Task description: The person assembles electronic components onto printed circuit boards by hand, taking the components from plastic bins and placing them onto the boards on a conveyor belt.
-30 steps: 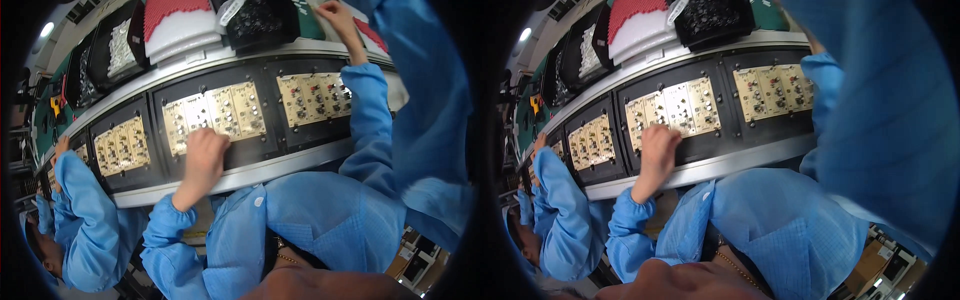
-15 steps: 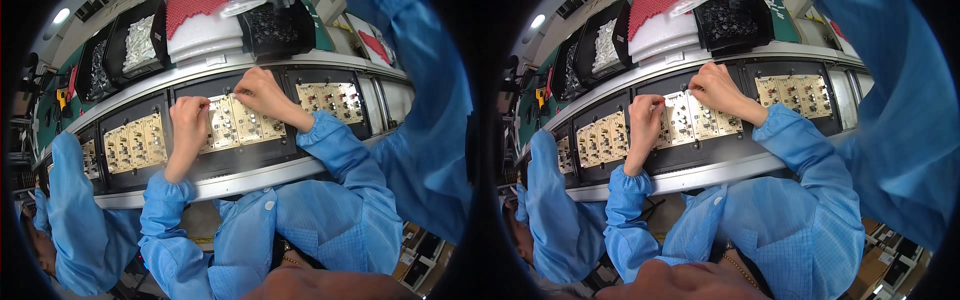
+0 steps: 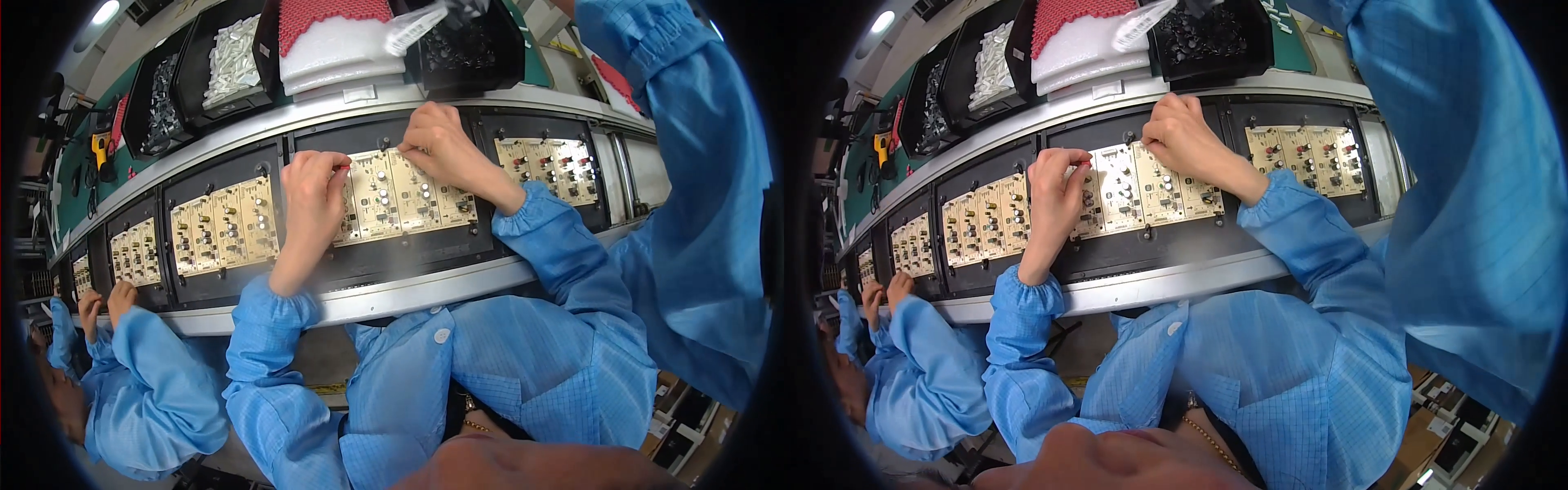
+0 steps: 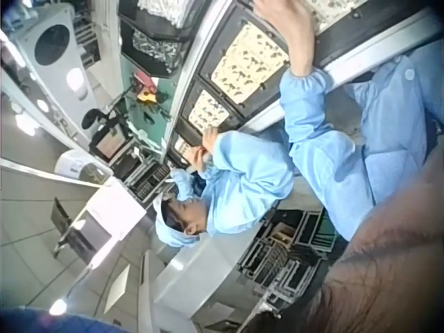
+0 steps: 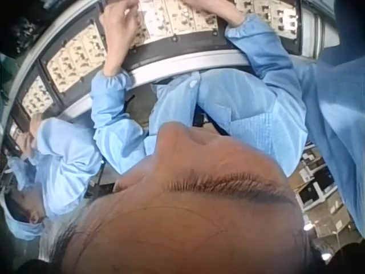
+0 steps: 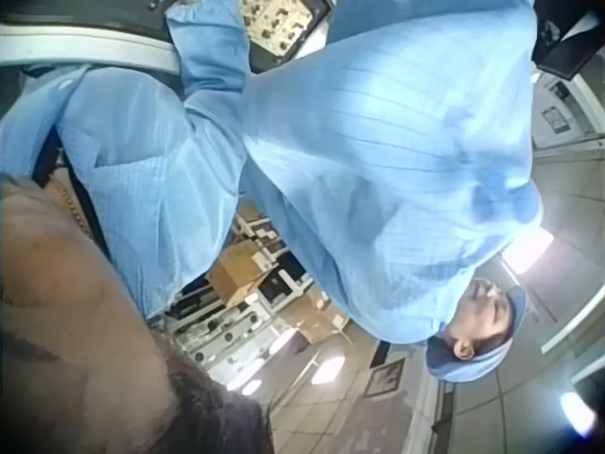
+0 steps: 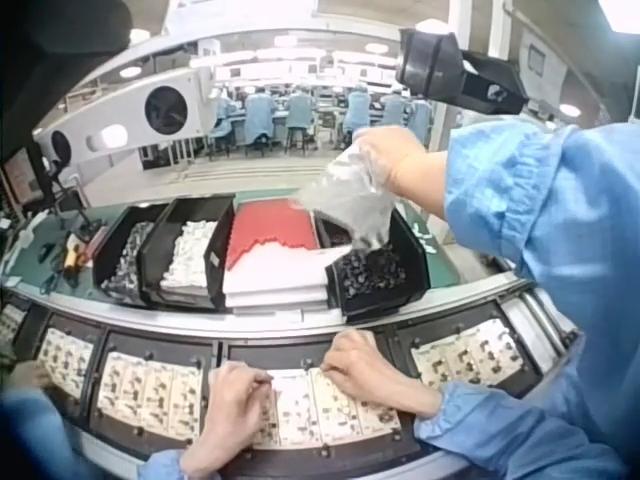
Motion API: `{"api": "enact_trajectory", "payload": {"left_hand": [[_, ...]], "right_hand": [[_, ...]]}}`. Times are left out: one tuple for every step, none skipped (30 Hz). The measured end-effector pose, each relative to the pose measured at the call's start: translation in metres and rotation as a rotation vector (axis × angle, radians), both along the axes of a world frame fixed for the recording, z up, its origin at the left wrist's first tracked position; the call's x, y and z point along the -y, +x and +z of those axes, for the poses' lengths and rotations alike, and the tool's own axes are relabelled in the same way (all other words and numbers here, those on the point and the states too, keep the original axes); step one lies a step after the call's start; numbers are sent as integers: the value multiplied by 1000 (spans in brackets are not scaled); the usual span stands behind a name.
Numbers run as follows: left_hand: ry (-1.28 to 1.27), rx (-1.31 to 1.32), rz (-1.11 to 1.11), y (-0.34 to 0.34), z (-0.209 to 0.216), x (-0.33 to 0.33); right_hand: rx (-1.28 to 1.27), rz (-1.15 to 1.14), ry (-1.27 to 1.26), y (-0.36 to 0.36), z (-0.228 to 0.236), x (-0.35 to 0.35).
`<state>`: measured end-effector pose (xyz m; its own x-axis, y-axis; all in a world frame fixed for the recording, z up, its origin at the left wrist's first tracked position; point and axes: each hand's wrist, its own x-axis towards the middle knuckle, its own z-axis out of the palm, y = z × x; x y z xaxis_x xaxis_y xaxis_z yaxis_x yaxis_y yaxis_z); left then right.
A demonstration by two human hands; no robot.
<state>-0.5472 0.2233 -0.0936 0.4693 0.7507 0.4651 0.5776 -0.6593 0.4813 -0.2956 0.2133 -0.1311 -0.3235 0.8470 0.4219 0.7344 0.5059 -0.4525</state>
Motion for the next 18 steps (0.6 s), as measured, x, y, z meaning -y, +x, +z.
{"api": "enact_trajectory", "payload": {"left_hand": [[-1,-3,-6,-1,-1,0],[-7,4,-1,-1,-2,-2],[-11,12,3,-1,-2,-3],[-7,11,-8,-2,-2,-4],[-22,13,2,-1,-2,-4],[-37,16,11,-1,-3,-5],[-26,3,0,-3,-7,-6],[-19,2,-16,-5,-7,-6],[-21,-12,-5,-6,-7,-7],[-22,-27,7,-8,-6,-6],[-19,-26,13,-11,-4,-6],[-10,-26,5,-13,-2,-3],[-9,-22,1,-15,1,0],[-4,-23,-10,-17,6,1],[5,-8,-19,-21,10,5],[7,-9,-15,-23,12,6],[-4,-1,-11,-24,13,10],[-19,7,-31,-20,16,12]], "right_hand": [[-3,-6,-1,1,4,1],[64,36,3,4,13,2],[132,78,9,6,18,4],[131,66,12,6,18,5],[202,74,49,5,16,5],[272,80,85,3,17,6],[341,75,80,1,19,9],[341,58,85,-2,18,13],[414,58,153,-5,12,16],[488,58,220,-5,8,19],[457,69,234,-4,11,19],[420,99,121,5,23,18],[248,60,88,14,25,11],[70,14,59,27,28,1],[-1,-65,99,37,47,-7],[-405,-347,-471,32,77,-12],[-180,-332,0,50,61,-27],[55,-326,464,79,42,-46]]}}
